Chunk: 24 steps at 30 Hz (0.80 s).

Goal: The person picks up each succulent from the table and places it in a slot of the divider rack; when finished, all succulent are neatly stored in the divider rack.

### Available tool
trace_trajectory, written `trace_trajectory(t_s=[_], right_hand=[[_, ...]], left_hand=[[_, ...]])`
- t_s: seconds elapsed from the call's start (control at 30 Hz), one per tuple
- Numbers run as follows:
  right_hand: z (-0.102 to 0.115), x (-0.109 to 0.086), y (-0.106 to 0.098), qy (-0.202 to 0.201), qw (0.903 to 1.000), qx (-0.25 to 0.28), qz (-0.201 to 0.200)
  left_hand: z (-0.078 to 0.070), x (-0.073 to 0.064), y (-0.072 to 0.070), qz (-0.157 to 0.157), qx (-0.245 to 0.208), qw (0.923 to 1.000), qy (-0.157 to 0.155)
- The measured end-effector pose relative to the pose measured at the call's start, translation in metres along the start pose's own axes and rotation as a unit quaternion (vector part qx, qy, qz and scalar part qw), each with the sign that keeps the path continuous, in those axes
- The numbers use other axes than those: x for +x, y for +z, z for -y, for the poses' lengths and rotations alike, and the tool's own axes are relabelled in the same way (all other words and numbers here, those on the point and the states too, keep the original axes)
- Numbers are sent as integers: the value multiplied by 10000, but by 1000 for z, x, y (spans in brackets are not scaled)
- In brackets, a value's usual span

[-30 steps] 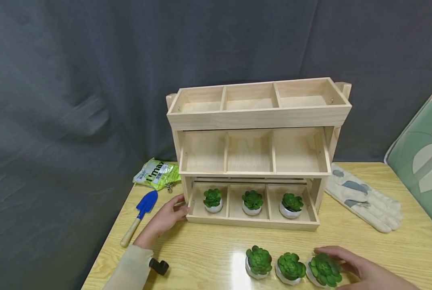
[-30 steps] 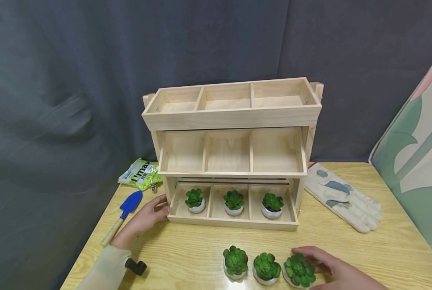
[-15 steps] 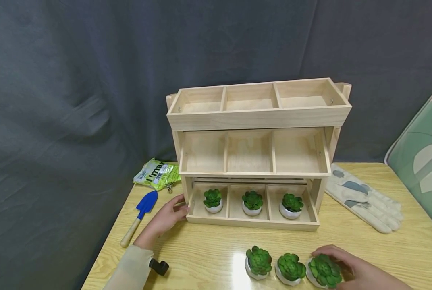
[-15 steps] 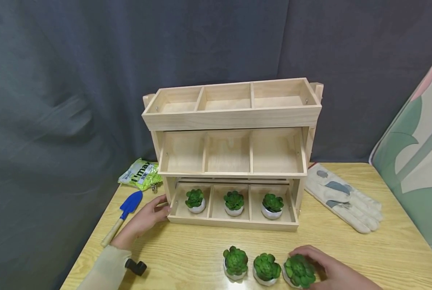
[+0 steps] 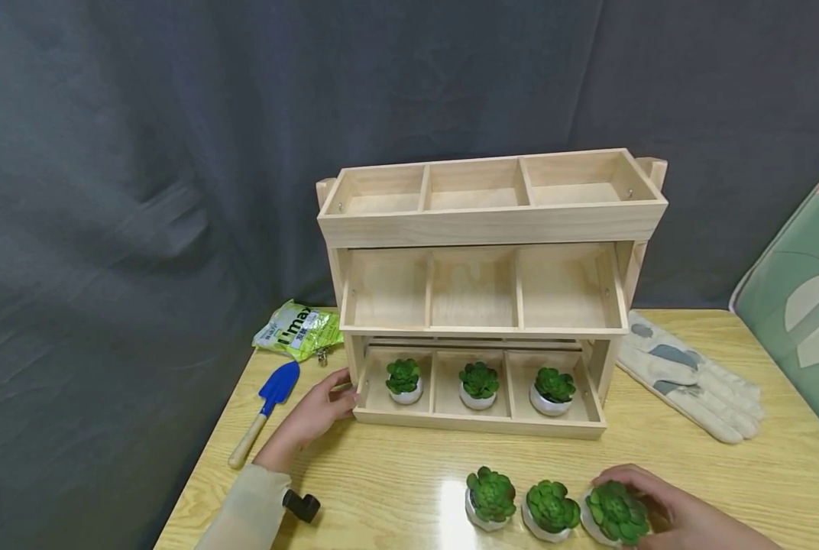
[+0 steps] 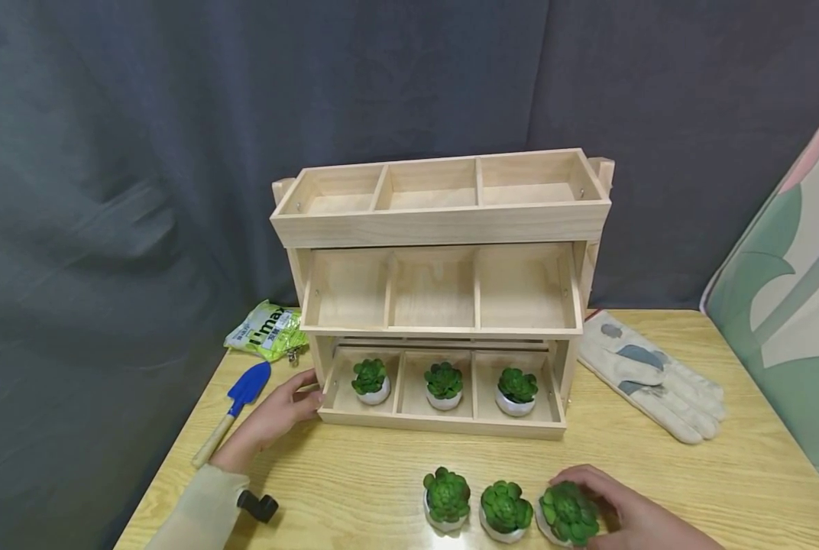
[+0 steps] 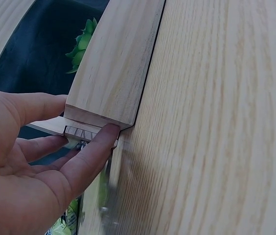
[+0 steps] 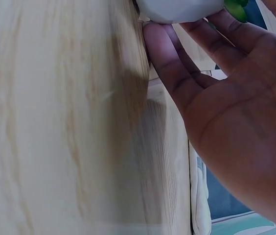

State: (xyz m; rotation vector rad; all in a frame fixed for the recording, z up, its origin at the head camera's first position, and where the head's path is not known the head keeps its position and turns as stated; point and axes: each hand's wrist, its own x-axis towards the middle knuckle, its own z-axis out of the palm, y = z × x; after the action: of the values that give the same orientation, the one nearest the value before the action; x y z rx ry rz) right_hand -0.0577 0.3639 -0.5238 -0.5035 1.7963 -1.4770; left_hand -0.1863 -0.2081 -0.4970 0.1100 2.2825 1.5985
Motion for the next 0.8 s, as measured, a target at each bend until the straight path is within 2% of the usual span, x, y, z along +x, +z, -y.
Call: trace_trajectory(t_s=[0.23,0.33,0.43,0.6,0.8], right_hand=[[8,-3,1,310,9930,-1063,-420],[10,-4,0,339,9926,-1075,-449],[11,-4,-2,318,9948,-851,-453],[14,-4,-4,49,9976,-508,-466],[24,-4,-4,-338,9963,-559,-552]], left_hand=[[0,1,-1,26,-21,10000,-7],[0,0,-1,33,-27,10000,-9],[0,0,-1,41,-27,10000,-9],[0,0,-1,54,-18,10000,6],[-1,1,1,-5,-29,10000,-24]])
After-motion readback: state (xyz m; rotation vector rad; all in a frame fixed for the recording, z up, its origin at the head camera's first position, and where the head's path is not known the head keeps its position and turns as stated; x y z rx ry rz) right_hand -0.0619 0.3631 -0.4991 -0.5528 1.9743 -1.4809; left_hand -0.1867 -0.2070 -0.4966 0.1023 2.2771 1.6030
